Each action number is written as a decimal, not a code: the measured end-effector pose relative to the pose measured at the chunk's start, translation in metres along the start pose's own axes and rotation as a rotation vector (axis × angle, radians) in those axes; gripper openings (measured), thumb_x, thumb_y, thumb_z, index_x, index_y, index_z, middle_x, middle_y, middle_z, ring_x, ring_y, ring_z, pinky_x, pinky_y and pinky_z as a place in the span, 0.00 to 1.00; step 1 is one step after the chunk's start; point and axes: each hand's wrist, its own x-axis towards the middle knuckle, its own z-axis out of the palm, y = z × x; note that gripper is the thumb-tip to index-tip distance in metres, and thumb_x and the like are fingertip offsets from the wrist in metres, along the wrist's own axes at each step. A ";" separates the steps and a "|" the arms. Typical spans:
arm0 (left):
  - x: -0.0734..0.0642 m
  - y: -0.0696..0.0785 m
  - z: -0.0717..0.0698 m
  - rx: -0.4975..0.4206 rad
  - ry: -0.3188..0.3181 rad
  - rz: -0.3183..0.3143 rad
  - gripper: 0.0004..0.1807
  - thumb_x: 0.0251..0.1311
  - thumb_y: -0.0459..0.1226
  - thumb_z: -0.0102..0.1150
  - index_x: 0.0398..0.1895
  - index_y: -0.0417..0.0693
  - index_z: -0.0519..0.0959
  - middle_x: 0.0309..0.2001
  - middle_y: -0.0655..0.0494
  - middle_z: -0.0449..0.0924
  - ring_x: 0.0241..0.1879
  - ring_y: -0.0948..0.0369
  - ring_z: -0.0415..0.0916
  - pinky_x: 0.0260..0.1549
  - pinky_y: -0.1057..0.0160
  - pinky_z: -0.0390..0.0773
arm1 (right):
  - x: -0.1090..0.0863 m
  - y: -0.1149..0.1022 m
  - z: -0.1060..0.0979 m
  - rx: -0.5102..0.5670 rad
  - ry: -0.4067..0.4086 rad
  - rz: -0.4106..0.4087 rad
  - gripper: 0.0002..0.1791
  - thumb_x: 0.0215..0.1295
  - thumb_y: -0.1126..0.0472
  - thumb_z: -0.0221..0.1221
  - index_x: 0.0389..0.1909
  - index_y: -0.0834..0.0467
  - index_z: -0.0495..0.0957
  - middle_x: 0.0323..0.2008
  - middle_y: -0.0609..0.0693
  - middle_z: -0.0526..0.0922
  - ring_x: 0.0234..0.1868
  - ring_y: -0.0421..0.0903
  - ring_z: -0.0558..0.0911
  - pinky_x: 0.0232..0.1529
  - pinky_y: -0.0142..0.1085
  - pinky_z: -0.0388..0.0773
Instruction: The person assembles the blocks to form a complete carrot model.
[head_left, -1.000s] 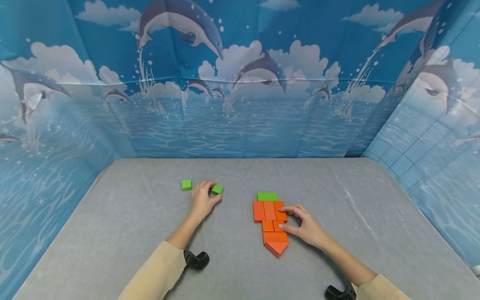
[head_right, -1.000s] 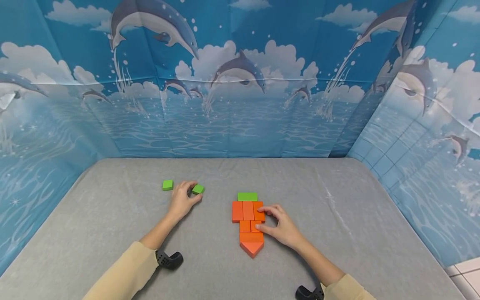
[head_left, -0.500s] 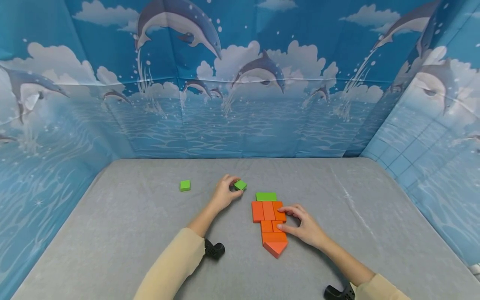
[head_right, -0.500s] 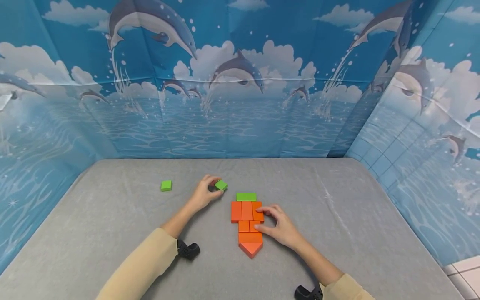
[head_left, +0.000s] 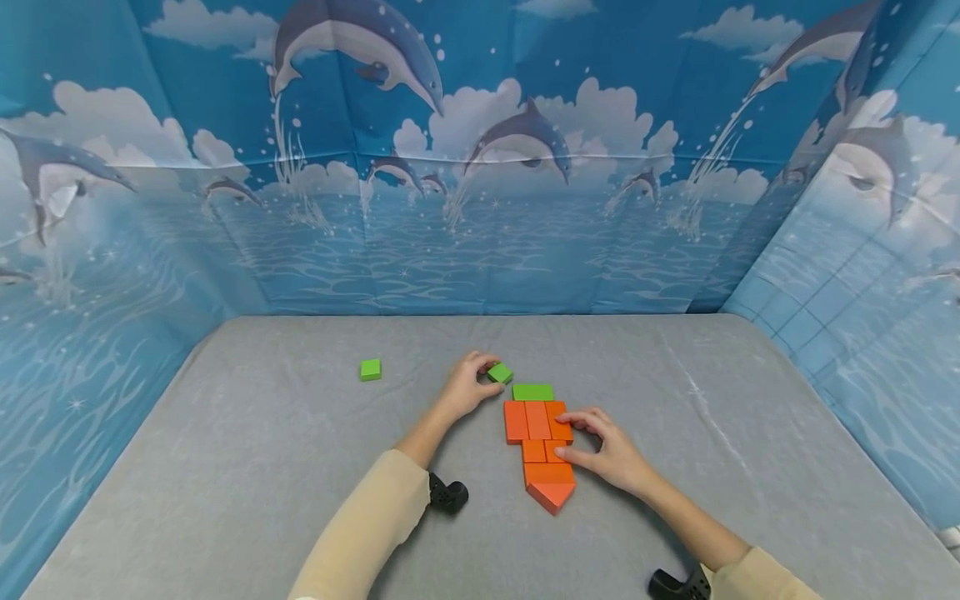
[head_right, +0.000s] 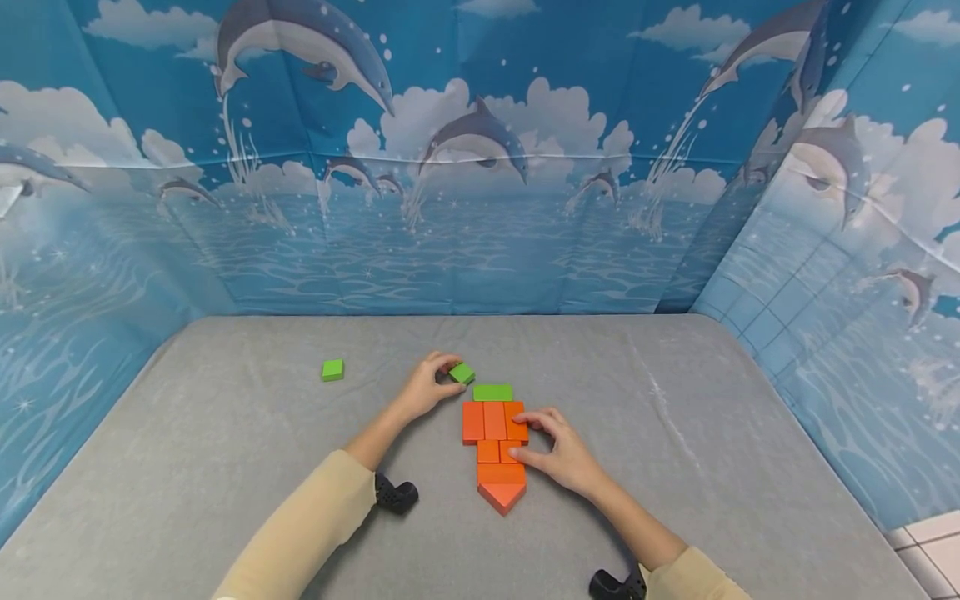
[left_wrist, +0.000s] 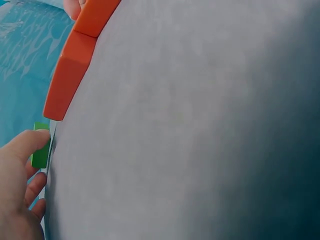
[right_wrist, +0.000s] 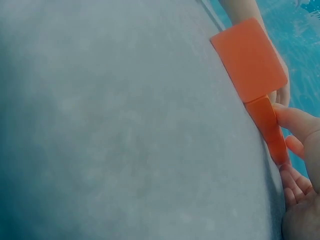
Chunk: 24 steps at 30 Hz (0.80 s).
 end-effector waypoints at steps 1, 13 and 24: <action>0.000 0.000 0.000 0.010 -0.005 0.003 0.22 0.53 0.35 0.64 0.52 0.40 0.75 0.44 0.48 0.73 0.45 0.54 0.70 0.49 0.53 0.66 | 0.000 0.000 0.000 0.002 0.001 0.000 0.22 0.50 0.67 0.66 0.48 0.65 0.75 0.44 0.59 0.74 0.45 0.55 0.73 0.51 0.45 0.68; 0.000 0.002 0.002 0.070 -0.042 0.014 0.22 0.53 0.38 0.64 0.53 0.44 0.75 0.46 0.50 0.75 0.47 0.55 0.69 0.53 0.49 0.58 | 0.001 -0.003 -0.001 -0.014 0.002 0.001 0.22 0.50 0.66 0.66 0.48 0.65 0.75 0.44 0.59 0.74 0.45 0.55 0.73 0.50 0.41 0.69; -0.001 -0.001 0.001 0.019 -0.069 0.042 0.24 0.53 0.38 0.63 0.55 0.43 0.75 0.50 0.49 0.74 0.49 0.53 0.69 0.57 0.46 0.52 | 0.001 -0.005 -0.002 -0.011 -0.002 0.008 0.22 0.50 0.66 0.66 0.48 0.65 0.75 0.44 0.59 0.74 0.46 0.55 0.73 0.50 0.44 0.69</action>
